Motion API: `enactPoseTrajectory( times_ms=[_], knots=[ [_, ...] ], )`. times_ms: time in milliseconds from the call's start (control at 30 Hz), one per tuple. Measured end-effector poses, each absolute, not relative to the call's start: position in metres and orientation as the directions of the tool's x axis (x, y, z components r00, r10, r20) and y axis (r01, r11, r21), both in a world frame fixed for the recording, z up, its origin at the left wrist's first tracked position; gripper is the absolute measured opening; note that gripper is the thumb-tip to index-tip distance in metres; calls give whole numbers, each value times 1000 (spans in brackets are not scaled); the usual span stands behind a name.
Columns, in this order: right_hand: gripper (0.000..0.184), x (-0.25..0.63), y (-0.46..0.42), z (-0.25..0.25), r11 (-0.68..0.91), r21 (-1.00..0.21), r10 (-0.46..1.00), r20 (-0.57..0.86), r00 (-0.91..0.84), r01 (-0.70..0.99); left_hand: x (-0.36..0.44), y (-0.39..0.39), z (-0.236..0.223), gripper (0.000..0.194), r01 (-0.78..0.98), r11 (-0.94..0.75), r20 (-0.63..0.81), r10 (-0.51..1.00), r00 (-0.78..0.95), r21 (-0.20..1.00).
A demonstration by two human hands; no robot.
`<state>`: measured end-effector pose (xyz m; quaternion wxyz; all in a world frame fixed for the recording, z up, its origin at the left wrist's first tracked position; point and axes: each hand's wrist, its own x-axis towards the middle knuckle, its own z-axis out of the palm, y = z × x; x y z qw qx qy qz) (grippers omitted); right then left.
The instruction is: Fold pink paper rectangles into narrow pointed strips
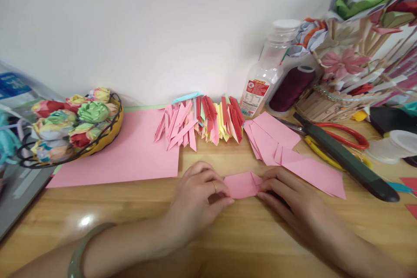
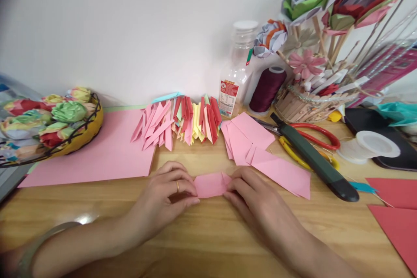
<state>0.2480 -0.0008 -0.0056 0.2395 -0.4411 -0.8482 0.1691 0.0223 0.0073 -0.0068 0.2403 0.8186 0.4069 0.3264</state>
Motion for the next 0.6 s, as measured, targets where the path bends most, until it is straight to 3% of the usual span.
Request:
enactPoseTrajectory(
  times_ms=[267,600],
  knots=[
    [23,244,1,-10,552,-408,833,303,-463,727,26,6,-3,9,508,-490,294,859,419,708],
    [30,244,7,-13,597,-199,792,298,-533,777,30,6,-3,11,581,-496,284,862,420,646]
  ],
)
